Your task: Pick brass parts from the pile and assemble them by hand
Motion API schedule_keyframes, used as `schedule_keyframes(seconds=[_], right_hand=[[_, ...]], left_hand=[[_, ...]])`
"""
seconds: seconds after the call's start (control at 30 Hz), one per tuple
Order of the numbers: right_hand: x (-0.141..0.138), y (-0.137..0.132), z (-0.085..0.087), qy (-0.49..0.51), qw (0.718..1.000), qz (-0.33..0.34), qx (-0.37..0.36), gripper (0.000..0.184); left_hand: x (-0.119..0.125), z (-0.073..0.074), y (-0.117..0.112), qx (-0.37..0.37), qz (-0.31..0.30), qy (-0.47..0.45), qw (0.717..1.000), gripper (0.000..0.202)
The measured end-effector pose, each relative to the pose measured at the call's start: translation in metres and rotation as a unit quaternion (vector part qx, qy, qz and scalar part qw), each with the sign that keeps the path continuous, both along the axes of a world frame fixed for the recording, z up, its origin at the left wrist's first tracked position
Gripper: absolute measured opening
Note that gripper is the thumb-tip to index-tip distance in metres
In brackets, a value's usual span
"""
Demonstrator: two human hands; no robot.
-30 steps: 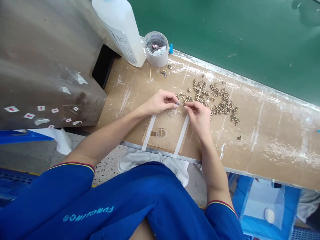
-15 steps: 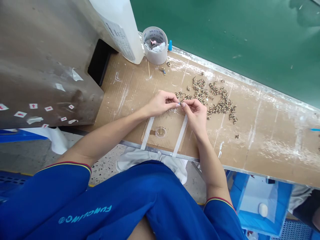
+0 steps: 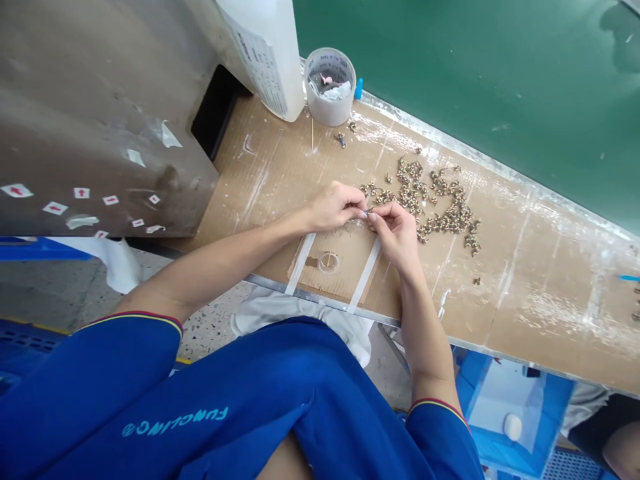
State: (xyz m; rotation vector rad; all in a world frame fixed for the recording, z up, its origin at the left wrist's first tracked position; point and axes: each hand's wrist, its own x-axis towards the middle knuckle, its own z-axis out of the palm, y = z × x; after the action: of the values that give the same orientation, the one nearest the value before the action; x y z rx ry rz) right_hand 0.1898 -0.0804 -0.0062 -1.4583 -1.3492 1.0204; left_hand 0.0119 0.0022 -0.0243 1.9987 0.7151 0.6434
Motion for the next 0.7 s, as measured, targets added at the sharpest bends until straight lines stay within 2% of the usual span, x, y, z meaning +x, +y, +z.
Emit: schedule_keyframes(seconds=[0.1, 0.33, 0.6, 0.7], right_hand=[[-0.001, 0.0, -0.003, -0.003, 1.0, 0.008, 0.005, 0.047], [-0.009, -0.004, -0.006, -0.03, 0.999, -0.034, 0.012, 0.042], [-0.009, 0.0, -0.007, 0.004, 0.998, -0.057, 0.013, 0.039], [-0.011, -0.001, -0.007, 0.01, 0.997, -0.066, 0.025, 0.035]], left_hand=[[0.0, -0.003, -0.001, 0.008, -0.008, 0.012, 1.0, 0.014], [0.0, -0.002, -0.001, 0.004, -0.003, 0.01, 1.0, 0.014], [-0.004, 0.009, 0.003, -0.079, -0.006, -0.016, 0.997, 0.008], [-0.005, 0.01, 0.003, -0.085, 0.002, -0.018, 0.996, 0.01]])
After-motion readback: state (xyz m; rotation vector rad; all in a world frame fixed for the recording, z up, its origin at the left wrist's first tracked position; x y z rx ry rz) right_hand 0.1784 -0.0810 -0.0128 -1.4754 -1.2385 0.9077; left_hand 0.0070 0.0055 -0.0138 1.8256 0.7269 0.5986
